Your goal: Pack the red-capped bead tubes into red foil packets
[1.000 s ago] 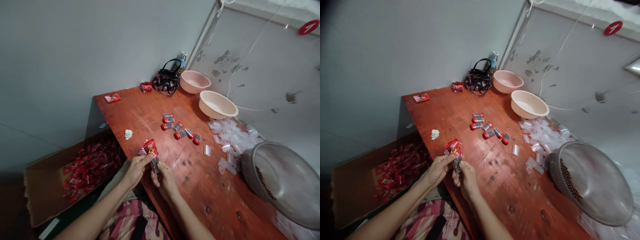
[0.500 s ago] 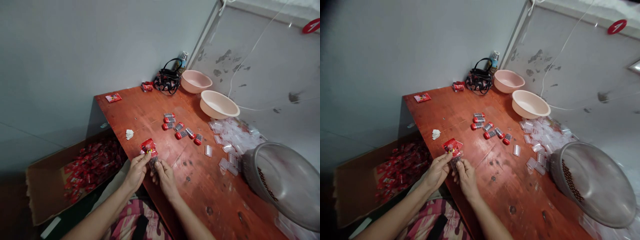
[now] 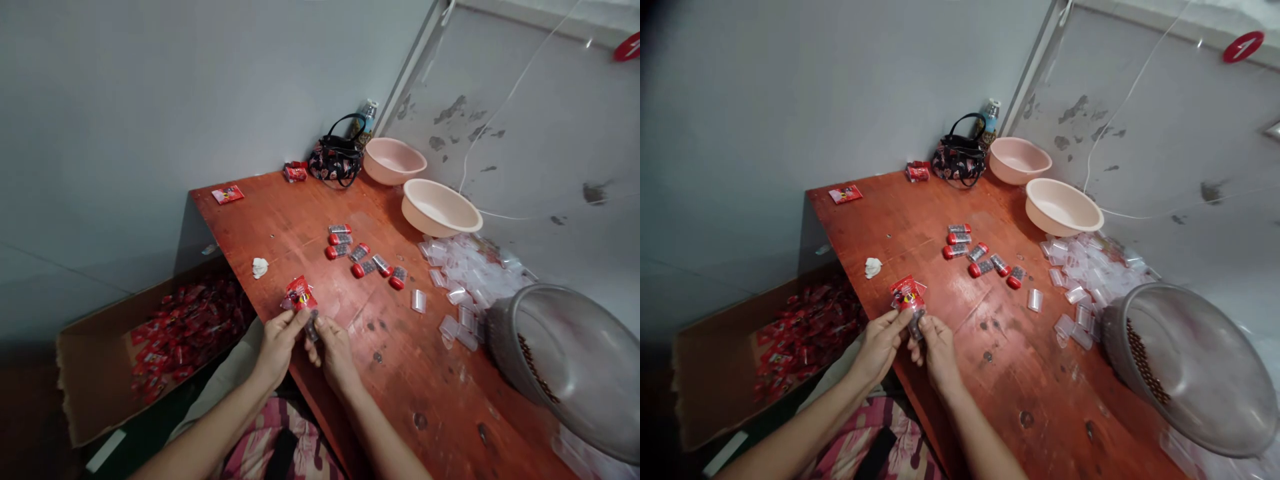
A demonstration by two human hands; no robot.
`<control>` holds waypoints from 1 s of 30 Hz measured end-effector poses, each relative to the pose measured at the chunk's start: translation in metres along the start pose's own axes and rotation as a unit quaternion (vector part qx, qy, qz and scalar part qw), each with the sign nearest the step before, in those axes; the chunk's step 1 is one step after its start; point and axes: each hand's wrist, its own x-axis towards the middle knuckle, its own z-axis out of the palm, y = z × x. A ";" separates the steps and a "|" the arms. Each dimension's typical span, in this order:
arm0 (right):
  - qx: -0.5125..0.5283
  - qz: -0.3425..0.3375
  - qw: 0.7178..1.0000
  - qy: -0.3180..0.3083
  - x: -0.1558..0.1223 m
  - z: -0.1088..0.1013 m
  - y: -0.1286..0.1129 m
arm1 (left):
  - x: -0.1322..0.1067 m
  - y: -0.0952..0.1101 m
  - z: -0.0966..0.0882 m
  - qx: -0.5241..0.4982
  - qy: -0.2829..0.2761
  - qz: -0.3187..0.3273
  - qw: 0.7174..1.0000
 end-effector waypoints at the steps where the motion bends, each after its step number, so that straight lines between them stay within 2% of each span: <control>1: -0.029 -0.010 0.999 0.009 -0.002 0.000 -0.001 | 0.001 0.002 0.001 -0.015 -0.016 -0.005 1.000; 3: -0.105 -0.040 0.993 0.040 -0.005 0.000 -0.001 | 0.003 0.003 0.001 -0.034 -0.028 -0.013 0.999; 5: -0.177 -0.073 0.979 0.076 -0.008 0.001 0.000 | 0.006 0.002 -0.001 -0.029 -0.004 -0.012 0.999; 7: -0.204 -0.087 0.971 0.094 -0.007 0.001 0.002 | 0.006 -0.002 -0.003 -0.016 0.018 -0.006 1.000; 9: -0.158 -0.061 0.982 0.080 -0.004 0.001 0.003 | 0.004 -0.005 -0.003 0.001 0.024 -0.002 1.000; 12: -0.035 -0.012 0.999 0.031 0.000 0.001 0.002 | -0.001 -0.005 -0.001 0.005 -0.009 -0.004 1.000; 15: -0.009 -0.002 1.000 0.007 0.000 -0.001 0.001 | -0.002 -0.001 0.000 -0.047 -0.039 -0.007 0.998; 18: -0.089 -0.019 0.995 0.031 -0.004 0.000 0.002 | 0.003 0.002 -0.002 -0.082 -0.031 -0.015 0.996; 21: -0.215 -0.083 0.971 0.068 -0.009 0.002 0.003 | 0.010 0.004 -0.006 -0.079 0.001 -0.029 0.996; 23: -0.257 -0.118 0.956 0.076 -0.011 0.004 0.004 | 0.013 0.005 -0.007 -0.066 0.020 -0.029 0.997; 25: -0.234 -0.106 0.964 0.066 -0.011 0.007 0.005 | 0.013 0.005 -0.007 -0.041 0.028 -0.030 0.998; 28: -0.121 -0.044 0.991 0.044 -0.008 0.010 0.007 | 0.008 0.002 -0.004 -0.009 0.022 -0.043 0.999; 30: -0.053 -0.028 0.998 0.037 -0.006 0.011 0.009 | 0.004 0.000 -0.002 -0.002 0.016 -0.043 0.999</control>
